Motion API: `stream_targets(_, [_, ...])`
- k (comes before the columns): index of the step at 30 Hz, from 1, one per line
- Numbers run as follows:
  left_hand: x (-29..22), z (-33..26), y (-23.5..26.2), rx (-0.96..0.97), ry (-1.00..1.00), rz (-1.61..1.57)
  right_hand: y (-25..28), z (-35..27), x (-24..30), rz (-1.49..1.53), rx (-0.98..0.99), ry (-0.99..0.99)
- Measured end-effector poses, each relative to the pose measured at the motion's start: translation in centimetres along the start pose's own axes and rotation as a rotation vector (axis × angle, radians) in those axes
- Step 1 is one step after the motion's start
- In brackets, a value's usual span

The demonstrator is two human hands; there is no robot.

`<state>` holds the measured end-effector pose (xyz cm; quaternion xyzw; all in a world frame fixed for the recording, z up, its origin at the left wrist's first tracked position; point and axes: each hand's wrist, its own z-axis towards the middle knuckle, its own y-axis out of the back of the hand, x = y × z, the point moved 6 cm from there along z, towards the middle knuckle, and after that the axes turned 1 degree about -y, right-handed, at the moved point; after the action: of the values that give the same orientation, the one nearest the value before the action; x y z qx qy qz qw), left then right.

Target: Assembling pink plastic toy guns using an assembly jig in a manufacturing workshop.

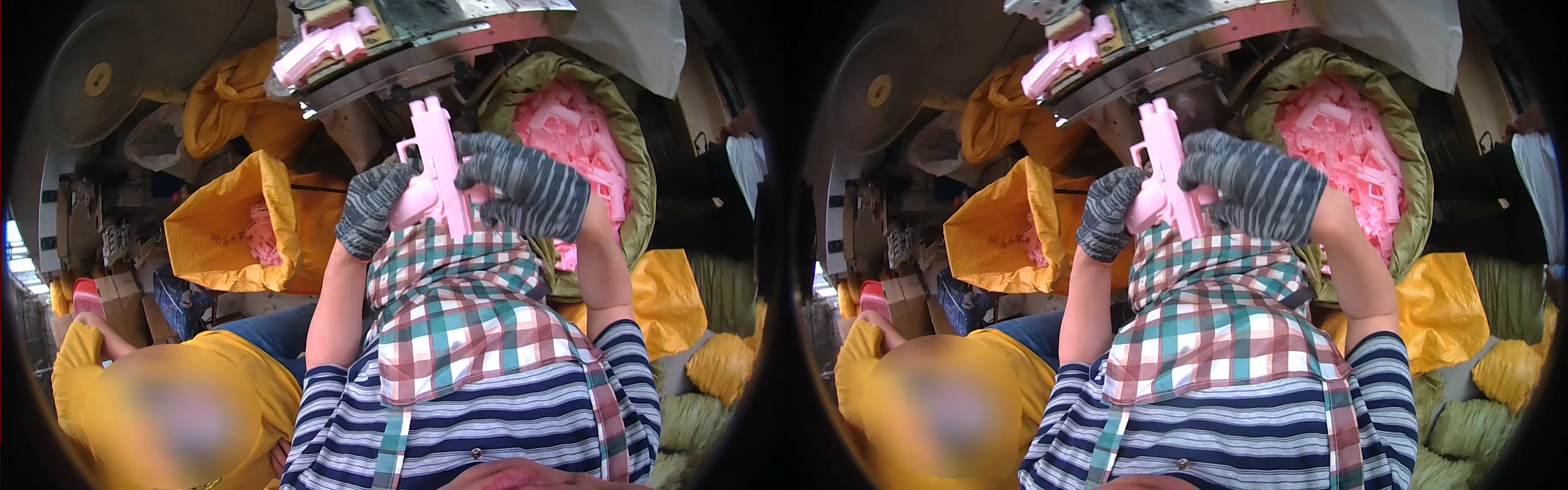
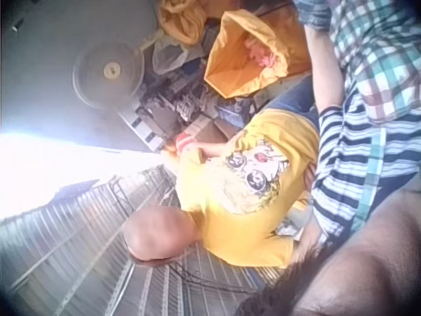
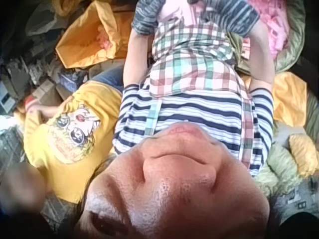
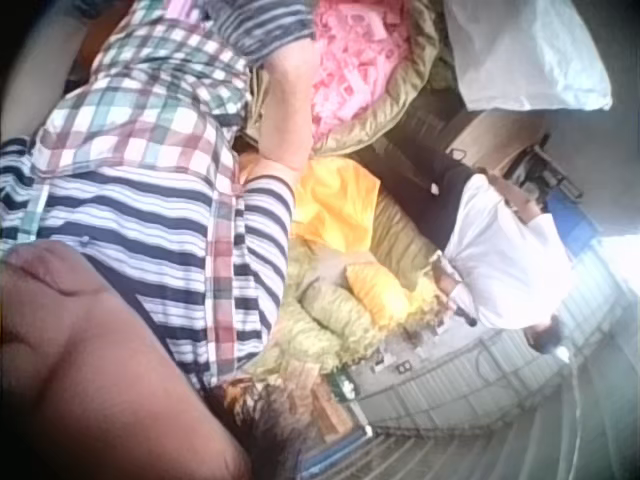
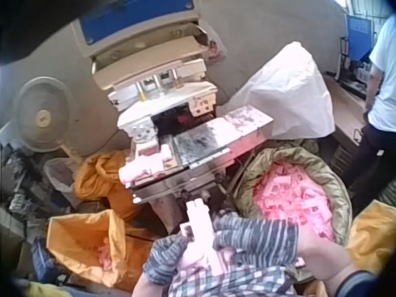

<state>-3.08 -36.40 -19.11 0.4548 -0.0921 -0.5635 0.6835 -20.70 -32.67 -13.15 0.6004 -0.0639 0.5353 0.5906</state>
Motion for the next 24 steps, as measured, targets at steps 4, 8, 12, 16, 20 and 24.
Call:
stream_targets(4, [-0.3, 1.3, 1.2, 0.047, 0.032, -0.034, 0.6, 0.5, 0.2, -0.167, -0.16, 0.023])
stream_targets(8, [2.5, 5.2, 7.8, -0.673, 0.211, 0.098, 4.8, -0.6, -1.9, 0.12, -0.439, -0.008])
stream_targets(12, [7.0, 11.0, 10.4, -0.353, 0.276, 0.593, 5.7, -0.9, -4.0, 0.171, -0.492, -0.196])
stream_targets(16, [9.4, 13.5, 11.0, 0.346, 0.532, 0.669, 6.1, 1.4, -2.6, 0.088, -0.511, -0.086])
stream_targets(20, [6.6, 10.7, 10.9, 0.099, 0.387, 0.865, 6.4, 6.0, -3.6, 0.121, -0.403, -0.027])
stream_targets(24, [6.4, 1.8, 12.3, -0.059, 0.51, 0.885, 6.7, 11.3, -6.5, 0.001, -0.327, -0.01])
